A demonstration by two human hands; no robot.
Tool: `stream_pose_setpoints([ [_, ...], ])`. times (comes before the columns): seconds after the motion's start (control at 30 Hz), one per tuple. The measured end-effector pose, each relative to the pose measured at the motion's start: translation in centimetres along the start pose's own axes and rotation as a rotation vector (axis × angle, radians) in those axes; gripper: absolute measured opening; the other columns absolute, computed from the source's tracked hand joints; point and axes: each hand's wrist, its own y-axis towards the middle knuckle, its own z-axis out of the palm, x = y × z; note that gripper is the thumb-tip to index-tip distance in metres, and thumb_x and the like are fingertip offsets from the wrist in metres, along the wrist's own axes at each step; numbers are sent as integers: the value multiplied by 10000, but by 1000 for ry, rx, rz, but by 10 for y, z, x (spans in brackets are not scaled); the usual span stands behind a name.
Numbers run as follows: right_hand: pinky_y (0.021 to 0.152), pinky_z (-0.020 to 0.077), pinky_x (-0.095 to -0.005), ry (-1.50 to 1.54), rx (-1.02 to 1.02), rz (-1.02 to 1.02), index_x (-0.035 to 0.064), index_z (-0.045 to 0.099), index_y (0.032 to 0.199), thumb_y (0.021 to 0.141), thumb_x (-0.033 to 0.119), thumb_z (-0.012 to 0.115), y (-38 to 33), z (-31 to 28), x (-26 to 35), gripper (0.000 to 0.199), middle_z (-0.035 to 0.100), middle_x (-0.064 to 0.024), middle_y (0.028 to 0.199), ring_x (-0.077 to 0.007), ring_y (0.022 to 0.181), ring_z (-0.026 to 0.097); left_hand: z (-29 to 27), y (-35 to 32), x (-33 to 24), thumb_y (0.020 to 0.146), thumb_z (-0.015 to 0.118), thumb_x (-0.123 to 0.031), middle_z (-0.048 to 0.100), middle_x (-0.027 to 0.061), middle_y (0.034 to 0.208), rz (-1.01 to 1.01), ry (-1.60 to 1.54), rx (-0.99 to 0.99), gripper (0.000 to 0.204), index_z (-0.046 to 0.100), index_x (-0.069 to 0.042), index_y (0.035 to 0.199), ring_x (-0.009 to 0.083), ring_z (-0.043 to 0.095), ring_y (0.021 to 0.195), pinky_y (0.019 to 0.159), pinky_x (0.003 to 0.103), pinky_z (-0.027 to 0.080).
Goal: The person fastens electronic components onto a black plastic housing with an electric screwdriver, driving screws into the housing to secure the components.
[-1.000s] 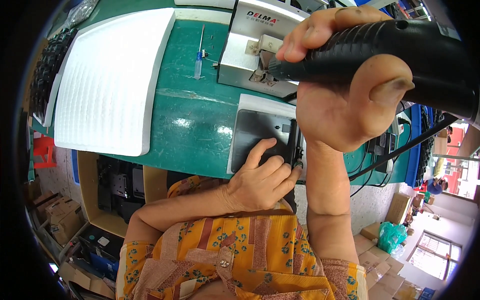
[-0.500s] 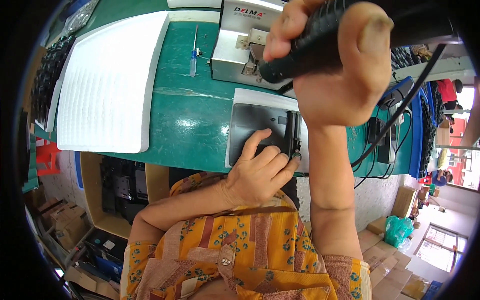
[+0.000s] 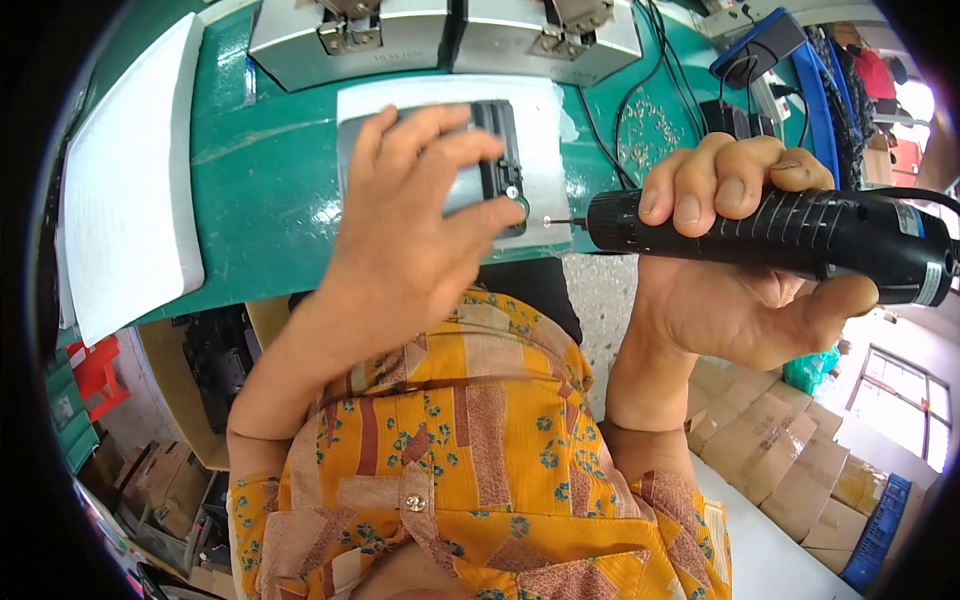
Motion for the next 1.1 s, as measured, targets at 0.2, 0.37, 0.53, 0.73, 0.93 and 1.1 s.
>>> stream_pose_setpoints([
  [0.2, 691, 417, -347, 6, -20, -31, 40, 604, 1166, 826, 644, 658, -15, -3, -8, 695, 517, -53, 922, -177, 764, 504, -16, 16, 8, 665, 767, -75, 500, 86, 1452, 7, -97, 144, 332, 726, -222, 959, 422, 286, 1453, 1144, 596, 216],
  [0.37, 700, 421, -347, 7, 39, -14, 52, 606, 1179, 813, 667, 665, -17, -1, -12, 718, 525, -50, 937, -176, 778, 517, -14, 11, 6, 675, 766, -76, 511, 83, 1439, 27, -72, 132, 316, 729, -221, 954, 417, 290, 1451, 1147, 593, 216],
  [0.53, 700, 423, -346, 5, 58, 11, 54, 609, 1182, 806, 667, 675, -16, -1, -14, 722, 532, -50, 942, -175, 784, 523, -12, 7, 11, 683, 761, -74, 516, 86, 1427, 26, -85, 102, 296, 733, -211, 945, 410, 300, 1446, 1144, 600, 220],
  [0.73, 702, 427, -344, -17, 63, -1, 56, 613, 1179, 807, 666, 675, -17, 0, -17, 717, 542, -53, 945, -177, 783, 528, -11, 2, 14, 693, 755, -72, 523, 88, 1413, 34, -91, 61, 273, 738, -199, 933, 401, 312, 1440, 1140, 608, 225],
  [0.93, 696, 432, -342, -48, 52, -21, 64, 638, 1176, 812, 670, 662, -18, 3, -18, 707, 549, -50, 928, -177, 776, 534, -8, 2, 17, 702, 749, -70, 529, 91, 1399, 58, -99, 22, 250, 743, -187, 922, 391, 325, 1435, 1137, 616, 229],
  [1.1, 687, 434, -343, -71, 57, -27, 75, 644, 1180, 817, 678, 651, -18, 5, -20, 704, 548, -49, 921, -174, 766, 533, -8, -1, 19, 710, 744, -68, 534, 93, 1387, 71, -101, -14, 231, 747, -177, 913, 384, 335, 1430, 1134, 623, 233],
])
